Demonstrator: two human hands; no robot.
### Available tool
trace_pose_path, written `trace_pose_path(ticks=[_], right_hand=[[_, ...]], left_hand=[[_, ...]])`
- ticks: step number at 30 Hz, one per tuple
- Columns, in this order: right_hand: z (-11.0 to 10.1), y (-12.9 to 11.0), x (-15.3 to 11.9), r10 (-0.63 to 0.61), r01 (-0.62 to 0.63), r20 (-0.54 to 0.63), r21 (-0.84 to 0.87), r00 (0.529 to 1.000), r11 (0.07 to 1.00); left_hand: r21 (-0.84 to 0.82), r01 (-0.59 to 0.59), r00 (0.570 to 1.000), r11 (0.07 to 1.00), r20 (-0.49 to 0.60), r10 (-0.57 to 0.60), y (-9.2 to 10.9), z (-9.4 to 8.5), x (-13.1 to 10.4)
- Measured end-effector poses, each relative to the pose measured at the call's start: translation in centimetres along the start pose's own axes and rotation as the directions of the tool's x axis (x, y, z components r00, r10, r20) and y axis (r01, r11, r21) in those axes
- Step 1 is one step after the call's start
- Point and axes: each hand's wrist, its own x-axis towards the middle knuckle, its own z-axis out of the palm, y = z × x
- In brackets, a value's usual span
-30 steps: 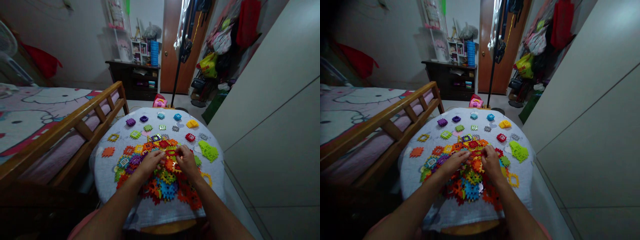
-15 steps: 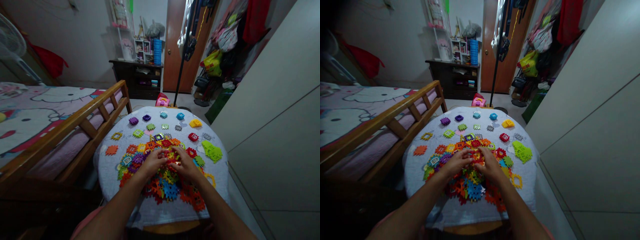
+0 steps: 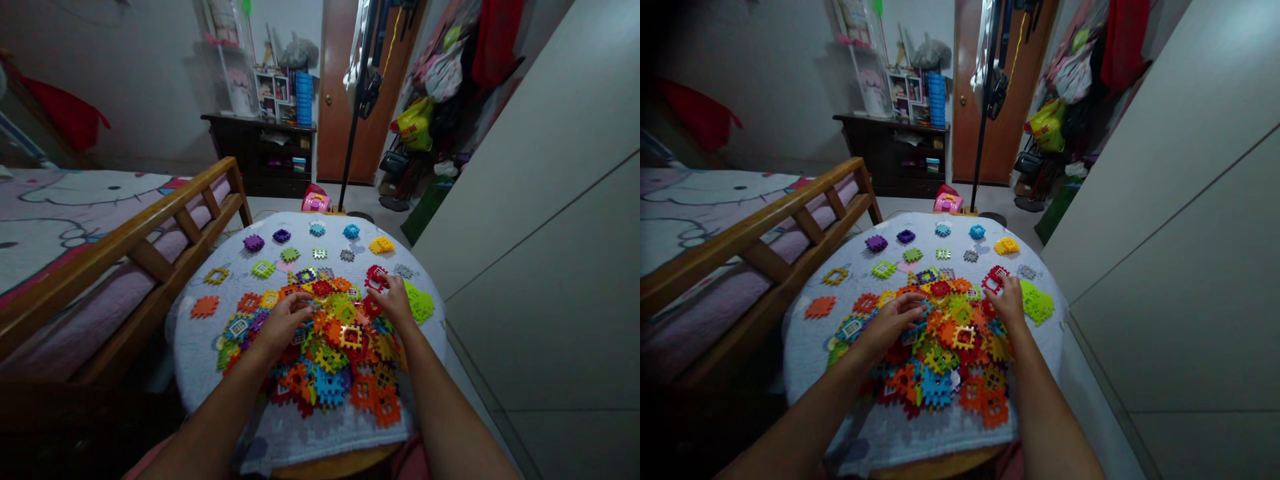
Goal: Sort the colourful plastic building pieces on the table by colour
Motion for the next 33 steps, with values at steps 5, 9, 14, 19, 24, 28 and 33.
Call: trace_pose_path(ticks=[5, 9, 14, 19, 24, 28, 33], right_hand=[[0.2, 2.8, 1.4, 0.095, -0.102, -0.051, -0.159, 0.994, 0.982], [0.7, 3.3, 3.5, 0.155, -0.160, -0.039, -0.302, 0.987, 0.940], [1.6, 3.4, 5.5, 0.206, -0.191, -0.002, -0.382, 0.978, 0.904], [2.2, 4.0, 6.0, 0.236, -0.216, -0.004, -0.427, 0.972, 0.878], [2.3, 4.4, 6.0, 0.262, -0.199, 0.084, -0.445, 0.962, 0.873], [1.3, 3.9, 5.7, 0.203, -0.165, 0.055, -0.398, 0.978, 0.903], [-1.6, 2.1, 4.6, 0.189, -0.192, -0.035, -0.240, 0.981, 0.952]], left_hand=[[-0.002, 0.012, 1.000, 1.000, -0.017, -0.012, -0.4, -0.7, 0.5], [-0.031, -0.008, 1.000, 0.999, -0.023, 0.007, -0.7, -1.3, 0.6], [-0.036, -0.002, 1.000, 0.999, -0.025, 0.001, -0.5, -1.7, 0.5], [-0.043, 0.008, 0.999, 0.999, -0.031, -0.009, -0.1, -1.6, 0.5], [-0.051, -0.009, 1.000, 0.999, 0.003, 0.010, 0.0, -1.6, 0.5], [-0.073, -0.039, 0.999, 0.997, 0.004, 0.039, 0.1, -1.7, 0.3], [-0.118, -0.073, 0.997, 0.990, -0.004, 0.073, 0.2, -2.0, 0.1]])
